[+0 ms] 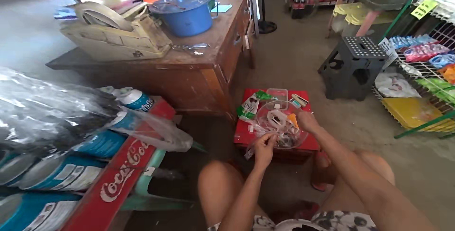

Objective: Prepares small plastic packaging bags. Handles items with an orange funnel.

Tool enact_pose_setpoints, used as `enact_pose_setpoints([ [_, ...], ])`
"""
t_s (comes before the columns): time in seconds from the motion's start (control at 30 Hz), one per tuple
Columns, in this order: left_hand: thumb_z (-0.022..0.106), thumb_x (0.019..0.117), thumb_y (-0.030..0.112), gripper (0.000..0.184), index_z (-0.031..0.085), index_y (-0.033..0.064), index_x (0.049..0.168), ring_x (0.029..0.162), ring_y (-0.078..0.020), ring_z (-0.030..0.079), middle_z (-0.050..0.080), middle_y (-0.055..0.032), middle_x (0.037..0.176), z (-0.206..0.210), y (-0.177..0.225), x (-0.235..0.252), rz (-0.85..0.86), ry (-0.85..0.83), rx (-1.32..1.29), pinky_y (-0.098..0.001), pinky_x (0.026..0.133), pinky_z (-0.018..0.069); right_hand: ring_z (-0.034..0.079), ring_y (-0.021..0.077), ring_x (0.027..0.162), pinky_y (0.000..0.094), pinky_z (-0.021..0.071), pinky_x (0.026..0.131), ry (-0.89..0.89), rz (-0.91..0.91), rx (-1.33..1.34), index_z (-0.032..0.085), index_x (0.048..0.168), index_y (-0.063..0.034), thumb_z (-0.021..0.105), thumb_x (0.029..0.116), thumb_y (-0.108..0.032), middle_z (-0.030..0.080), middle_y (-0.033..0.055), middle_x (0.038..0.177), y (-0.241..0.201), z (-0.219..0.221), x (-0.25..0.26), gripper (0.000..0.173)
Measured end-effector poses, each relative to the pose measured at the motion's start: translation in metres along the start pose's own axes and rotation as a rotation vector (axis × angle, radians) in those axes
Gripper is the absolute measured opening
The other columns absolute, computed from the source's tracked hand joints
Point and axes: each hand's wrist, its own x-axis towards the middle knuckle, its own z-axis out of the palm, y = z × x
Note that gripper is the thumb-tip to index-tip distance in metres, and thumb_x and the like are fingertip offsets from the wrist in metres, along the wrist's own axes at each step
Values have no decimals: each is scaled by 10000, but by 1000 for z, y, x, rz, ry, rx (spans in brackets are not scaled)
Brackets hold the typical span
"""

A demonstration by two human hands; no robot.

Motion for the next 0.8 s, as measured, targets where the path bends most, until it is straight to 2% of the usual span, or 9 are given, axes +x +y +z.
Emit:
enact_pose_setpoints([
  [0.13,572,962,-19,145,708,-60,933,725,26,650,704,28,779,-3,15,-1,117,82,-129,-166,731,558,523,484,1327,650,425,1066,-104,-60,-141,558,1427,3,448,1027,14,526,272,1464,9,17,35,415],
  [0.27,378,1034,40,330,563,53,761,627,82,472,496,124,669,-1,37,-5,127,104,-99,-108,628,415,546,496,1290,643,438,1048,-148,-52,-234,607,1318,64,458,1025,26,560,302,1398,4,12,29,331],
  [0.33,373,1040,47,323,568,41,782,655,75,485,511,108,696,0,45,-7,135,71,-87,-116,654,424,571,521,1240,655,454,1018,-98,-57,-225,607,1301,79,456,1017,43,563,322,1376,1,-1,16,324],
  [0.4,459,1023,21,241,671,-47,929,773,47,594,652,45,823,1,50,-12,200,10,-120,-153,765,510,593,529,1195,650,464,1006,26,-65,-145,615,1279,94,442,1031,28,575,331,1344,1,-17,1,310],
  [0.47,554,963,-30,168,711,-73,1003,817,17,657,720,10,890,7,57,-17,270,-7,-196,-181,800,558,616,499,1177,620,477,1017,179,-89,-29,636,1276,80,465,1044,-9,605,310,1310,6,-33,-14,301],
  [0.57,657,906,-37,76,730,-19,907,734,17,682,743,46,813,16,71,-26,344,7,-333,-176,715,581,676,411,1078,548,531,967,449,-207,188,700,1198,56,565,1025,-63,667,269,1208,8,-57,-50,250],
  [0.67,633,991,122,171,715,43,863,676,57,645,707,105,735,20,77,-28,458,15,-322,-131,654,546,686,184,911,315,590,817,751,-416,447,740,1078,27,631,977,-103,681,188,1097,1,-71,-91,197],
  [0.73,597,1027,171,203,744,58,943,762,38,673,733,95,818,20,82,-28,501,-22,-311,-159,734,571,650,46,948,178,568,831,816,-539,638,726,1075,31,628,976,-117,650,106,1096,-13,-81,-124,203],
  [0.8,601,1024,154,175,754,71,1031,845,8,698,756,73,915,20,87,-30,532,-65,-318,-195,799,589,646,5,949,157,569,821,855,-661,756,733,1046,0,644,977,-133,655,36,1092,-26,-89,-152,174],
])
